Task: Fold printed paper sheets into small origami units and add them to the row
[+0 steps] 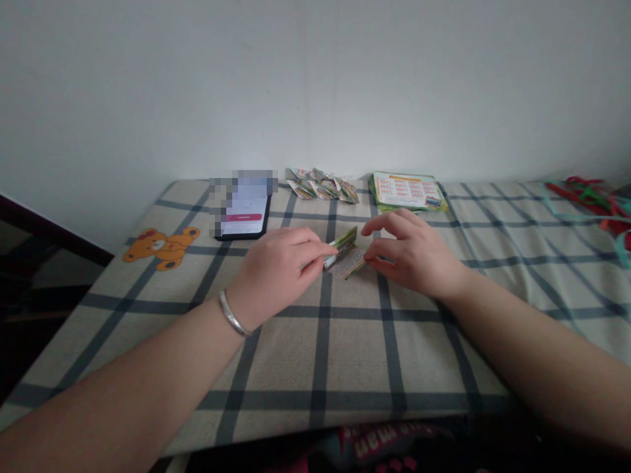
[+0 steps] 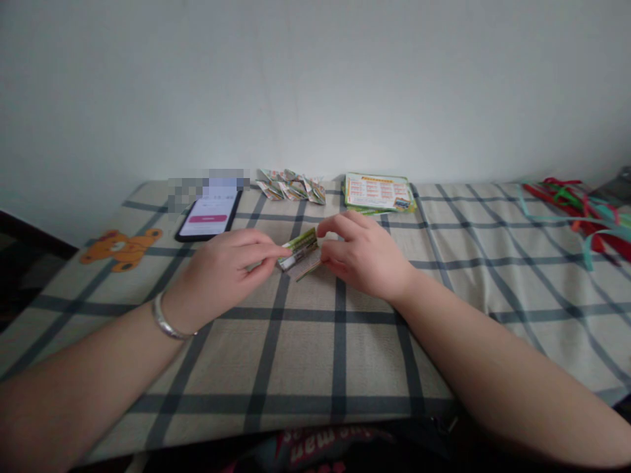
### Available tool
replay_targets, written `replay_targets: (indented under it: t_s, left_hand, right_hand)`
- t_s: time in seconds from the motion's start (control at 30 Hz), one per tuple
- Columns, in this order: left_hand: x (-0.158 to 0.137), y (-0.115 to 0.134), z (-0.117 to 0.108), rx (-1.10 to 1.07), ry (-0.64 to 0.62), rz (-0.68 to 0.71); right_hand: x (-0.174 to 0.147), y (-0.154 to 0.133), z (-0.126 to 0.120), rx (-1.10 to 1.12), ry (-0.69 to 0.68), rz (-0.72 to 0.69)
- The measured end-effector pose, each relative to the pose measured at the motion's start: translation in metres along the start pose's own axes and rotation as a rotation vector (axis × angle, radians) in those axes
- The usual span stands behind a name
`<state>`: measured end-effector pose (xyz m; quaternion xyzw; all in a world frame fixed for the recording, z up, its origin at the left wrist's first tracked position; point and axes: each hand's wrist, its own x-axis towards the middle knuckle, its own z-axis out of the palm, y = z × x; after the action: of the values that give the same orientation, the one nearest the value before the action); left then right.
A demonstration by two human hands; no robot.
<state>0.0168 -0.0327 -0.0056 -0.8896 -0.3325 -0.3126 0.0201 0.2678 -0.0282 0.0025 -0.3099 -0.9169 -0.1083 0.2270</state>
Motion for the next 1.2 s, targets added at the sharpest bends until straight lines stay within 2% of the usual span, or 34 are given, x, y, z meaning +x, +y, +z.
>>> replay_targets:
  t_s: [0.27, 0.43, 0.63, 0.8, 0.97, 1.2]
  left_hand:
    - [-0.003, -0.003, 0.004, -0.006, -0.039, -0.111]
    - [-0.003, -0.004, 0.007, -0.084, -0.021, -0.114]
    - [-0.001, -0.004, 0.008, -0.129, -0.045, -0.158]
    - [-0.002, -0.004, 0.007, -0.021, -0.042, -0.061]
    - [-0.001, -0.001, 0.003, 0.114, -0.149, 0.108]
    - [0.000, 0.002, -0.002, 0.168, -0.256, 0.240]
  right_hand:
    - [0.000, 0.002, 0.002, 0.154, -0.137, -0.098]
    - [0.004, -0.007, 0.007, 0.276, -0.217, -0.164]
    - [0.003, -0.008, 0.005, 0.356, -0.238, -0.127]
    - [0.002, -0.005, 0.003, 0.429, -0.246, -0.054]
    - [0.003, -0.004, 0.004, 0.479, -0.262, -0.016]
    - [0.003, -0.003, 0.002, 0.514, -0.269, 0.041]
